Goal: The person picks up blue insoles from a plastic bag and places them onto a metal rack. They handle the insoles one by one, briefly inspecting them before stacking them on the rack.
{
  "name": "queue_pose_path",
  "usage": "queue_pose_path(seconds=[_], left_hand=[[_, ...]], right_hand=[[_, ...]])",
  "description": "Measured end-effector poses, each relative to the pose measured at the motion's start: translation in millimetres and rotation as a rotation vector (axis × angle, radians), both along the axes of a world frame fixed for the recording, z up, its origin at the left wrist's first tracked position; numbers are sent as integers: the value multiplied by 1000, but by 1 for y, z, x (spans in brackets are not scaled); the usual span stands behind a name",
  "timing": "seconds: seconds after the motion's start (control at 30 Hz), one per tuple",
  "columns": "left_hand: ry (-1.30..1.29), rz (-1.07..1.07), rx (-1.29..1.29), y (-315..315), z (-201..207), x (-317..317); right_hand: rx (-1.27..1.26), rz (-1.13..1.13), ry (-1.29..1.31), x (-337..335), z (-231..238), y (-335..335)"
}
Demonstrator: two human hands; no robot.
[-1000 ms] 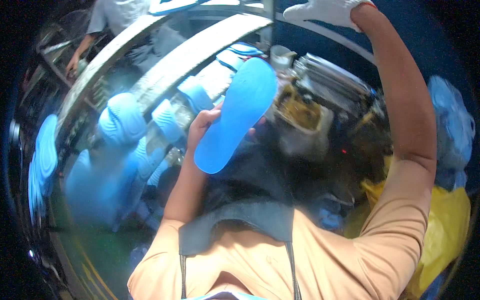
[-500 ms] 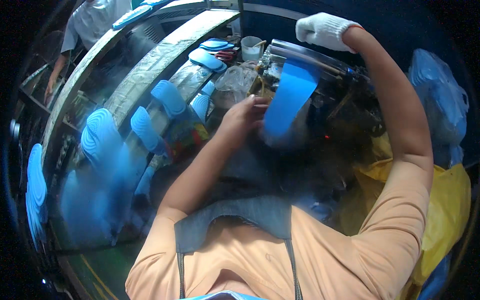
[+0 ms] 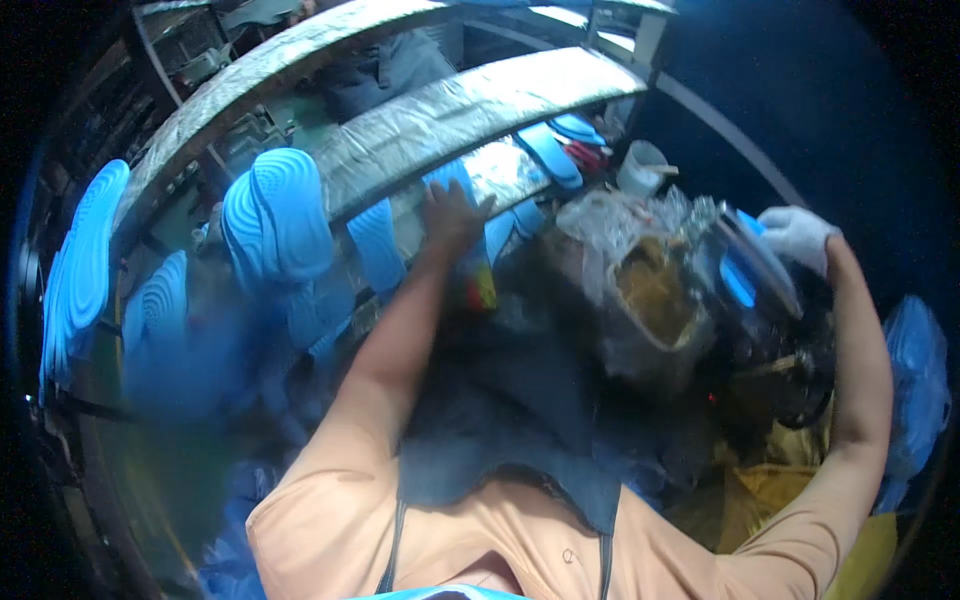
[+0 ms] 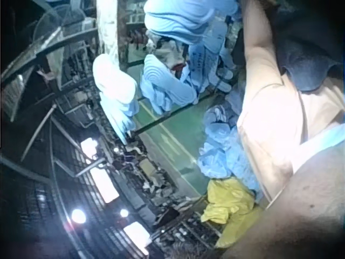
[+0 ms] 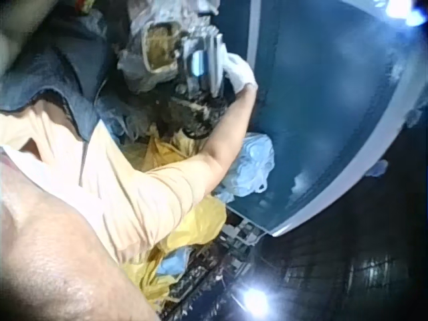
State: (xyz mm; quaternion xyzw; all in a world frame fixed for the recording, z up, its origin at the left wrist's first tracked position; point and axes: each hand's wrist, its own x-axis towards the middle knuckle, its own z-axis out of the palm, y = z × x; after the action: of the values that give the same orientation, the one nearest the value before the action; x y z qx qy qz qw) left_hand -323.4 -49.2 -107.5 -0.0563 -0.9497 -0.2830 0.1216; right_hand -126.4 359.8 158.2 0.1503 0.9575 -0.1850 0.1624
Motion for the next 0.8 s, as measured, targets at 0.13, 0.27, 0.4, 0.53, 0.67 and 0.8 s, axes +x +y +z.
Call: queue_pose_path(seconds=[0.13, 0.27, 0.4, 0.53, 0.67, 0.8], left_hand=[[-34, -4, -107, 1, -2, 1], [-80, 3, -121, -4, 3, 4], [-95, 29, -76, -7, -1, -2], [-115, 35, -121, -16, 4, 0], [-143, -19, -119, -4, 6, -1], [-132, 9, -92, -14, 4, -1]], right_hand=[[424, 91, 189, -25, 8, -2], [444, 245, 386, -58, 56, -29], [71, 494, 697, -118, 114, -73], [-320, 611, 805, -167, 137, -188], [-576, 492, 670, -193, 140, -301], [136, 790, 835, -241, 128, -359]])
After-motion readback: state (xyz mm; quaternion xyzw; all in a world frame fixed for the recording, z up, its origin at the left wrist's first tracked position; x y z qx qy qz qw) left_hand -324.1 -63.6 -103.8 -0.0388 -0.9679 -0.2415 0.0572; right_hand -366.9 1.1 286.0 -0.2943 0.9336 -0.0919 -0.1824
